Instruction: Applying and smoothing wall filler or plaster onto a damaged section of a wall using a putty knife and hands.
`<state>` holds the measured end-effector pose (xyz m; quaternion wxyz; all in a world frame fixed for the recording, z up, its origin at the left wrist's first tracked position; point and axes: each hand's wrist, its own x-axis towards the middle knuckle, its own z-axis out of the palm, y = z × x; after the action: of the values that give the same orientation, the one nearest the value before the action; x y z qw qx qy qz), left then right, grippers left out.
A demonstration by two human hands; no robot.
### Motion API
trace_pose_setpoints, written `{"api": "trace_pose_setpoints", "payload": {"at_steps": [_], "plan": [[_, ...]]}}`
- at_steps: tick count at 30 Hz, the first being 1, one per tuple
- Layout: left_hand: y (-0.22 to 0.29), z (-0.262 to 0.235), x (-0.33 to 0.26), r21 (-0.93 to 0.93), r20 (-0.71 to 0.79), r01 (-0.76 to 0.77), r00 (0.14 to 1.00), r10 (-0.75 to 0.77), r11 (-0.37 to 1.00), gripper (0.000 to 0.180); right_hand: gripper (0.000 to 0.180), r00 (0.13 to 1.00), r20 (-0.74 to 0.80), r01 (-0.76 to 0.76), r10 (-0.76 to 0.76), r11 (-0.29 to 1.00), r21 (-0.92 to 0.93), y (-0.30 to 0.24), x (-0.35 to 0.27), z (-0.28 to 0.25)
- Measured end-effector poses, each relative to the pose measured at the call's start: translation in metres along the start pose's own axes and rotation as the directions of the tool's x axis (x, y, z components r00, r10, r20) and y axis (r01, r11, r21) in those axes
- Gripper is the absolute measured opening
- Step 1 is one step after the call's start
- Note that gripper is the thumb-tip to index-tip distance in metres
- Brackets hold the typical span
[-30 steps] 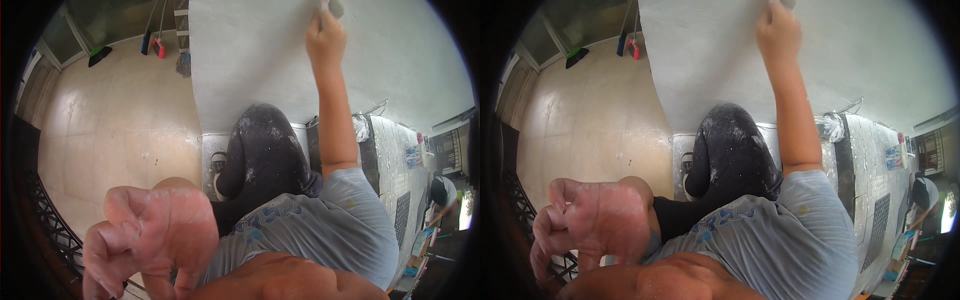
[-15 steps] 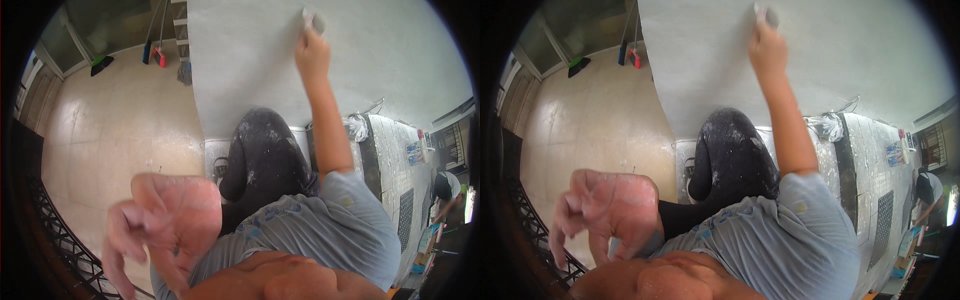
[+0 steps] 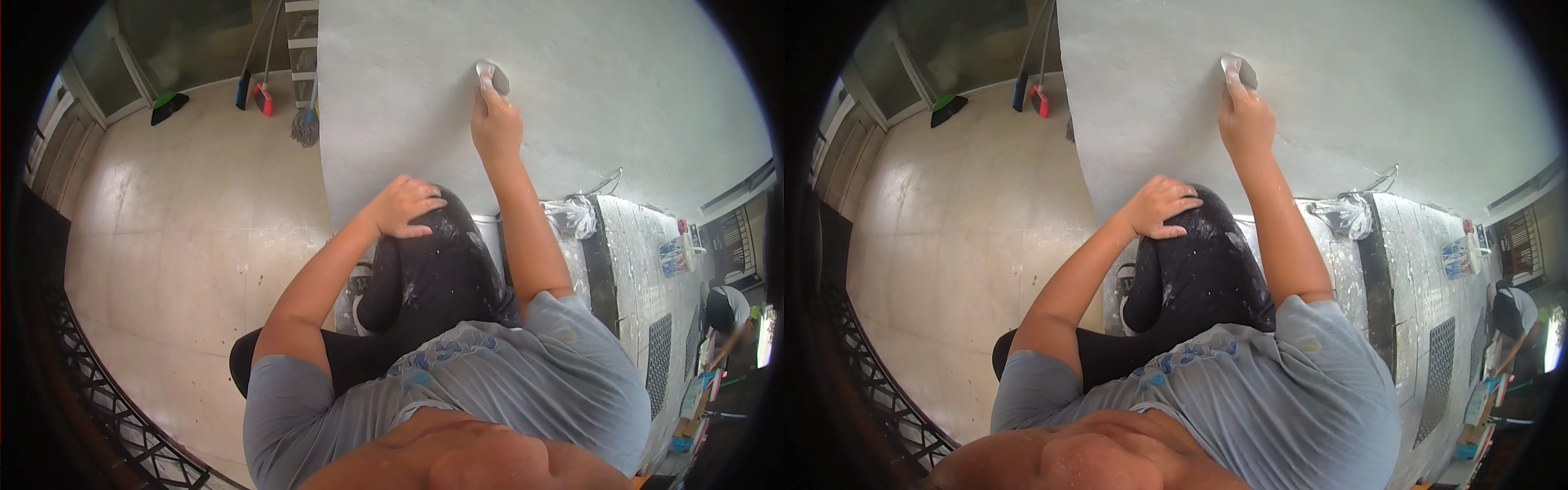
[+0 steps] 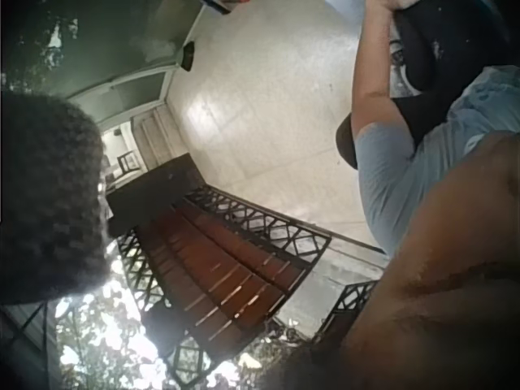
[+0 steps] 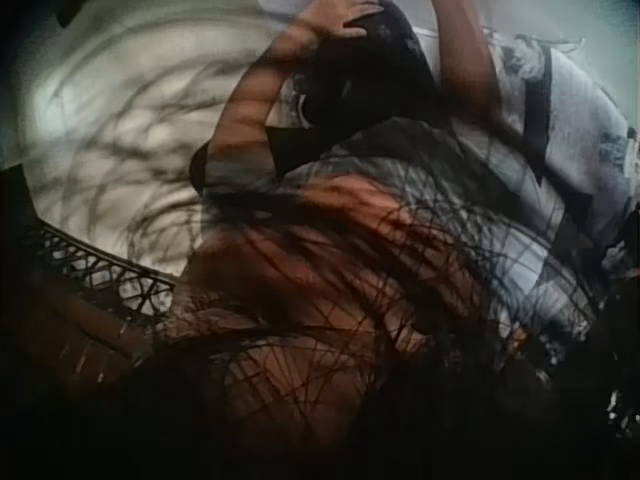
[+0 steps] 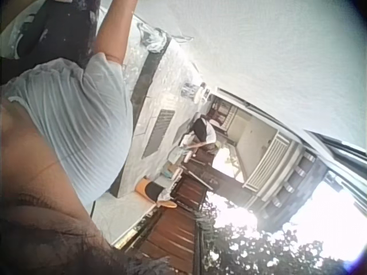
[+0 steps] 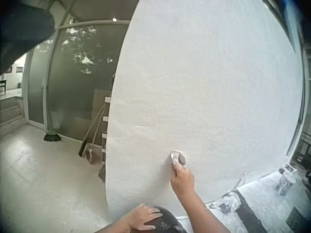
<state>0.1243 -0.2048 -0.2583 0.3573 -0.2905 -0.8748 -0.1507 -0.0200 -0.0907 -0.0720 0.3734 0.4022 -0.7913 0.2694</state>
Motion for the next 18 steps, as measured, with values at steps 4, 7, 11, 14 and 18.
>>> {"api": "trace_pose_setpoints", "payload": {"at_steps": [4,7,11,14,18], "plan": [[-0.003,0.001,-0.016,-0.047,0.057,0.126,0.991,-0.123,0.991,0.063,0.034,0.996,-0.086,0.029,-0.029,1.0,-0.003,0.012,0.022,0.011],[-0.006,0.008,-0.024,-0.08,0.003,0.132,0.991,-0.132,0.988,0.064,0.03,0.982,-0.18,0.071,-0.06,0.996,0.058,0.004,0.044,0.003],[-0.007,0.016,-0.031,-0.135,-0.075,0.157,0.983,-0.168,0.978,0.063,0.025,0.967,-0.239,0.103,-0.09,0.994,0.04,-0.008,0.064,-0.017],[-0.009,0.018,-0.03,-0.168,-0.069,0.158,0.983,-0.171,0.973,0.062,0.028,0.977,-0.205,0.066,-0.058,0.997,0.034,-0.005,0.068,-0.02],[-0.011,0.016,-0.026,-0.141,-0.026,0.169,0.984,-0.175,0.975,0.061,0.038,0.994,-0.107,0.034,-0.026,0.997,0.07,0.005,0.034,-0.001]]}}
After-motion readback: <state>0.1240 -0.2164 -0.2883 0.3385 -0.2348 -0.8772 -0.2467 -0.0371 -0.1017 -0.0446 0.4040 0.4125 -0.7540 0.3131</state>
